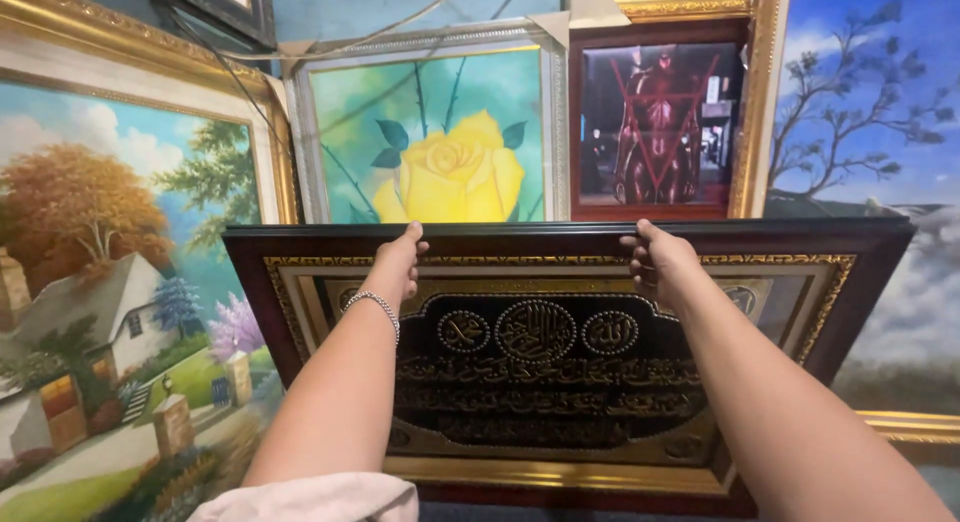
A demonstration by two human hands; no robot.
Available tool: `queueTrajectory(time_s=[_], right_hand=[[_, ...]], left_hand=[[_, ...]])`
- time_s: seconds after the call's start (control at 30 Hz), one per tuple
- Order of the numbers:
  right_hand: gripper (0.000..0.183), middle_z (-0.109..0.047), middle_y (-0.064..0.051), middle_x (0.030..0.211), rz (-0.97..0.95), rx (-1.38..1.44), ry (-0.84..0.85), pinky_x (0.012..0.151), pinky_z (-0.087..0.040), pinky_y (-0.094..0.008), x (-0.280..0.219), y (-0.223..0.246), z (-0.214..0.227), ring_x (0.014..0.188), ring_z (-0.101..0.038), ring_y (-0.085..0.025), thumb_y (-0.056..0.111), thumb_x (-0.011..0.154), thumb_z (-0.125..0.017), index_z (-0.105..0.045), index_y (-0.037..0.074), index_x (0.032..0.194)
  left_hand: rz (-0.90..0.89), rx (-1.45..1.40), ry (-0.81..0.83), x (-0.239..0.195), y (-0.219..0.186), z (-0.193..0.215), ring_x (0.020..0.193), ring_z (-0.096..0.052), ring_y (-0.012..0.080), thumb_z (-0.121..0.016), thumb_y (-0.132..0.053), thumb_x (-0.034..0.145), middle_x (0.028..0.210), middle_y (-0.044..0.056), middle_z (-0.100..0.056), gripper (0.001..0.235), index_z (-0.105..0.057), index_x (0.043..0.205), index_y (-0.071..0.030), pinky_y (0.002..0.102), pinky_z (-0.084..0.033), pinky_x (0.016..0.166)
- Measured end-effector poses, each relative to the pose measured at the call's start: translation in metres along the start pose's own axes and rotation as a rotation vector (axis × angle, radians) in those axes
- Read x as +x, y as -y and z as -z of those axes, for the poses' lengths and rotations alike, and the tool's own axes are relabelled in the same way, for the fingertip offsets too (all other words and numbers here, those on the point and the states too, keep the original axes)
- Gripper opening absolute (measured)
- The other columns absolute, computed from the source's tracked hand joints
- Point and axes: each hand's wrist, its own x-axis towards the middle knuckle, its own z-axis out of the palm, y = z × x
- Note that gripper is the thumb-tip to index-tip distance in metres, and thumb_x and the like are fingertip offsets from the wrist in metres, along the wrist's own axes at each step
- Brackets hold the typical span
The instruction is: Wiping down a large picture frame, searching for hardware components in a bag, and using a screwdriver to fasten a clip.
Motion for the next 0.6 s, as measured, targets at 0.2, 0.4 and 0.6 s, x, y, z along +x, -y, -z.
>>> queueTrajectory(time_s=[0.2, 0.4, 0.6], right_hand=[[0.032, -0.047, 0.006, 0.061, -0.031, -0.042, 0.035, 0.056, -0.046, -0.031, 0.020, 0.007, -0.009, 0.057, -0.058, -0.014, 0.041, 0.085, -0.048, -0.063, 0.013, 0.083], [0.036, -0.044, 0.006, 0.066, -0.059, -0.037, 0.063, 0.065, -0.048, -0.035, 0.024, 0.010, -0.013, 0.066, -0.058, -0.015, 0.043, 0.086, -0.045, -0.064, 0.012, 0.091], [0.036, -0.046, 0.006, 0.063, -0.064, -0.043, 0.049, 0.065, -0.050, -0.037, 0.023, 0.008, -0.010, 0.061, -0.058, -0.014, 0.045, 0.086, -0.045, -0.065, 0.014, 0.091]], left_hand=[[0.051, -0.059, 0.003, 0.012, -0.008, -0.013, 0.038, -0.023, 0.0032, -0.046, -0.047, 0.084, 0.053, -0.010, -0.024, 0.039, -0.057, 0.074, -0.011, 0.015, -0.021, 0.034], [0.060, -0.111, 0.008, 0.031, -0.004, -0.021, 0.036, -0.022, 0.0029, -0.048, -0.048, 0.083, 0.052, -0.011, -0.022, 0.039, -0.056, 0.076, -0.010, 0.017, -0.020, 0.033], [0.045, -0.127, 0.003, 0.021, -0.002, -0.018, 0.036, -0.020, 0.0022, -0.048, -0.048, 0.083, 0.051, -0.011, -0.021, 0.041, -0.057, 0.077, -0.009, 0.016, -0.018, 0.033]])
